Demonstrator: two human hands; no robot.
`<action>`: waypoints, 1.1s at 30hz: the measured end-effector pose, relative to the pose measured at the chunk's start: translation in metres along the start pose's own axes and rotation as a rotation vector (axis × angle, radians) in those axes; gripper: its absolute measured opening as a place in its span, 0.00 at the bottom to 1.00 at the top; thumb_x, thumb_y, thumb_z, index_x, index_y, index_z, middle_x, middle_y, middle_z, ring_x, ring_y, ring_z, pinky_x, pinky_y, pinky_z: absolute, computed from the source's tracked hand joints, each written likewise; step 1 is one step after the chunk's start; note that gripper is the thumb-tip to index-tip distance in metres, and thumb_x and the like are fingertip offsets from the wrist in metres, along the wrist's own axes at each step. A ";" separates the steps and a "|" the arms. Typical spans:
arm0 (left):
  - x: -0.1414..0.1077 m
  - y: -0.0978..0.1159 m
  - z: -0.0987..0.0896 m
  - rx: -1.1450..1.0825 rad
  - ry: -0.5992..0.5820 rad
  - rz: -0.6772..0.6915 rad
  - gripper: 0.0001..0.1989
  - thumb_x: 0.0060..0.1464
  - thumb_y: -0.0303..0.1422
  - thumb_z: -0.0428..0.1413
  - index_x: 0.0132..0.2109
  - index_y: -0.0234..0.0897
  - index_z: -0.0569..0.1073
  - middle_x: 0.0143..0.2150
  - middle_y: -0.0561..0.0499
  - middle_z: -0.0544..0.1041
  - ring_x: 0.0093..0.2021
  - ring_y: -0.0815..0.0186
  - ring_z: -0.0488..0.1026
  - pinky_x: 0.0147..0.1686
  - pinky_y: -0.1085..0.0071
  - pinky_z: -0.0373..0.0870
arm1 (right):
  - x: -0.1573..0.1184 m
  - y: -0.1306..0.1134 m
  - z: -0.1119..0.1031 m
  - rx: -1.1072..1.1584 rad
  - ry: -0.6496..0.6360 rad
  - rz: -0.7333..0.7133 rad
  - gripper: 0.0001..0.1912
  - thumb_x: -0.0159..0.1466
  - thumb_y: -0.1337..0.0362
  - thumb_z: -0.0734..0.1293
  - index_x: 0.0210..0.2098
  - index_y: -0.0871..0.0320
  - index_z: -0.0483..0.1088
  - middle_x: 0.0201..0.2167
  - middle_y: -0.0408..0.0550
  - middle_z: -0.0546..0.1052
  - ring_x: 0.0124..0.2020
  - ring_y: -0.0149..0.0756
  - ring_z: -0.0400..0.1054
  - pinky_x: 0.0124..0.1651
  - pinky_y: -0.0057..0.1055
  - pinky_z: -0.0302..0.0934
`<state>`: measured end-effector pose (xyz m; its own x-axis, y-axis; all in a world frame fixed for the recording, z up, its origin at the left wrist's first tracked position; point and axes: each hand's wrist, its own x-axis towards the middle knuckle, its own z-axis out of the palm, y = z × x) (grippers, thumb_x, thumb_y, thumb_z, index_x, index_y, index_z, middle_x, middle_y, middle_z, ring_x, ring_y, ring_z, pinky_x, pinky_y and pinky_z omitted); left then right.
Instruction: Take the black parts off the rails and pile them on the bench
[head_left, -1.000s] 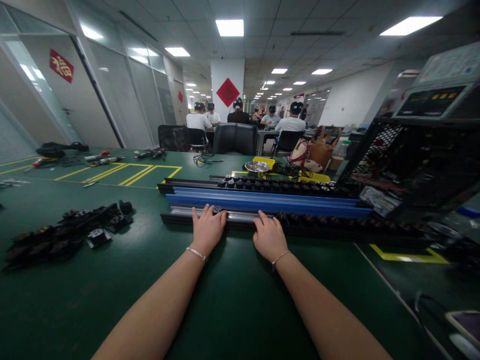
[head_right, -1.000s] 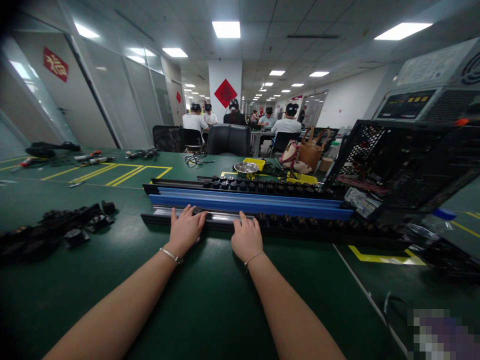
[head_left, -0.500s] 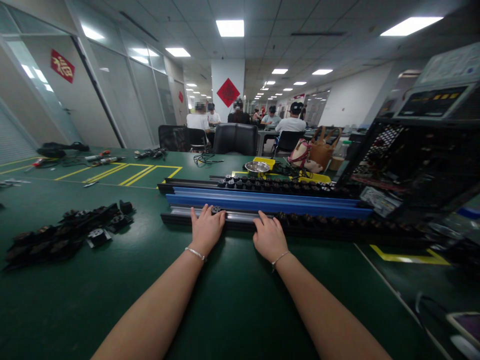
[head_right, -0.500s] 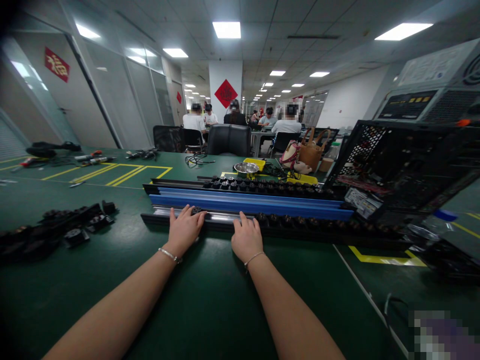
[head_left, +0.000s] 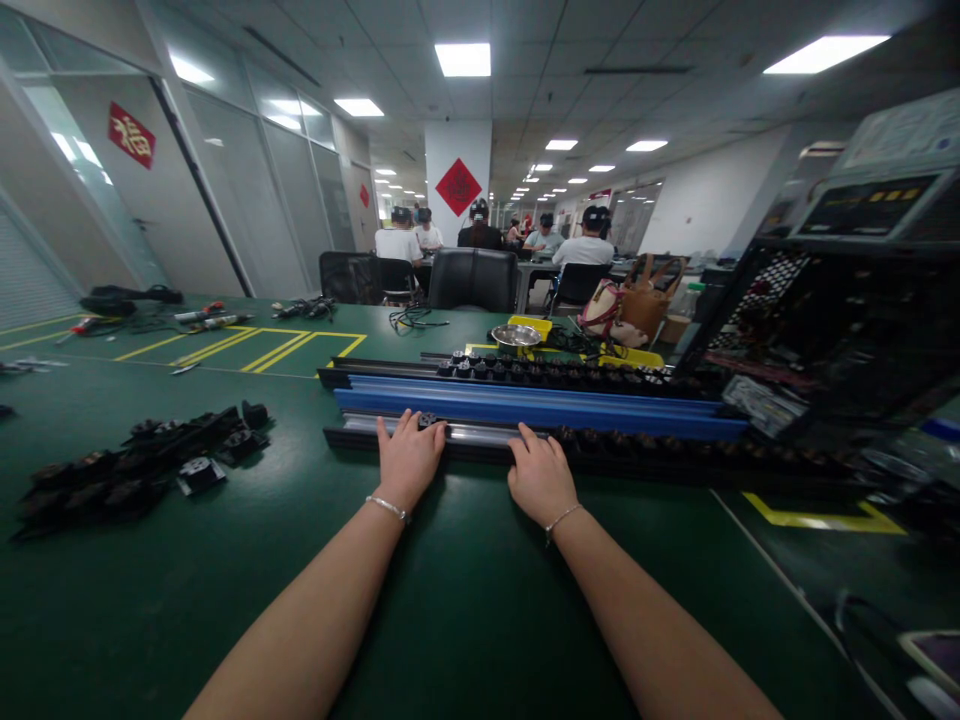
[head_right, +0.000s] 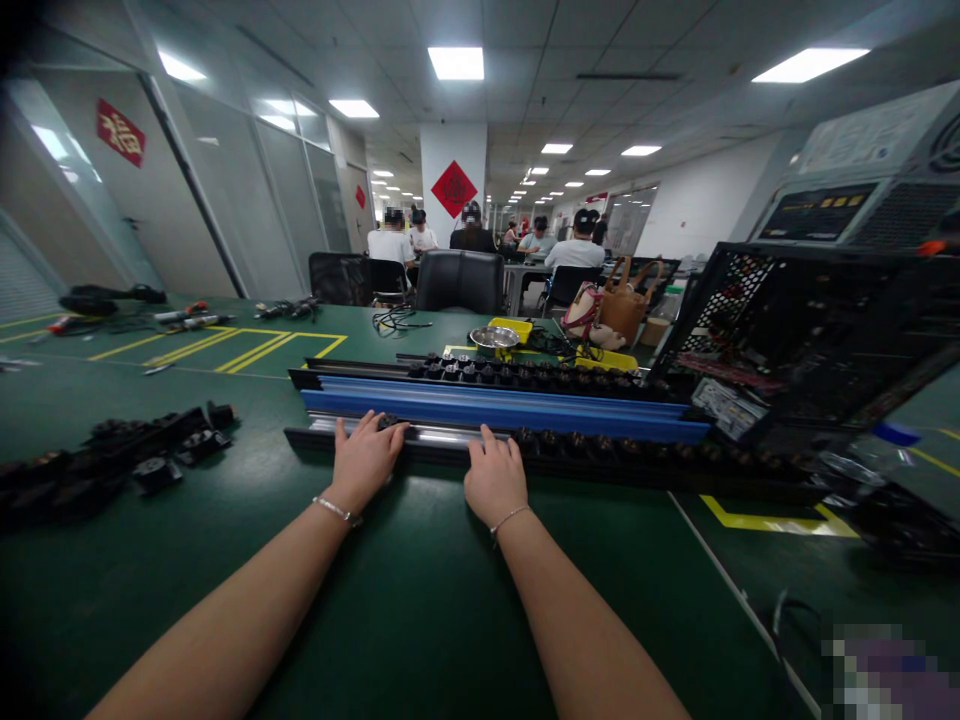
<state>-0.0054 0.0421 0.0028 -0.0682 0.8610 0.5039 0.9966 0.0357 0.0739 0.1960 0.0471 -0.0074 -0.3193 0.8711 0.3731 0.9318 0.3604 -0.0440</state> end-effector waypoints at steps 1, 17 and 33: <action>0.000 -0.001 0.000 0.001 0.000 -0.002 0.20 0.62 0.40 0.39 0.48 0.50 0.75 0.54 0.42 0.73 0.60 0.54 0.62 0.59 0.41 0.44 | 0.000 0.000 0.000 0.000 0.001 -0.001 0.20 0.58 0.69 0.58 0.49 0.60 0.68 0.61 0.56 0.62 0.54 0.43 0.61 0.61 0.43 0.44; 0.002 -0.010 0.000 -0.020 -0.024 -0.021 0.19 0.61 0.39 0.41 0.49 0.49 0.75 0.55 0.44 0.72 0.60 0.54 0.62 0.59 0.49 0.51 | 0.000 0.000 0.000 0.001 -0.007 0.002 0.20 0.58 0.68 0.58 0.49 0.60 0.68 0.61 0.56 0.61 0.54 0.43 0.61 0.61 0.43 0.43; 0.003 -0.016 0.002 -0.015 0.009 -0.059 0.19 0.59 0.37 0.42 0.47 0.49 0.77 0.54 0.44 0.73 0.59 0.55 0.64 0.58 0.50 0.53 | 0.000 0.001 0.001 -0.004 -0.007 0.005 0.20 0.58 0.69 0.58 0.49 0.59 0.68 0.61 0.56 0.61 0.54 0.42 0.61 0.61 0.43 0.43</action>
<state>-0.0210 0.0451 0.0019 -0.1269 0.8530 0.5063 0.9901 0.0785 0.1159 0.1968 0.0475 -0.0081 -0.3161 0.8752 0.3661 0.9340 0.3549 -0.0419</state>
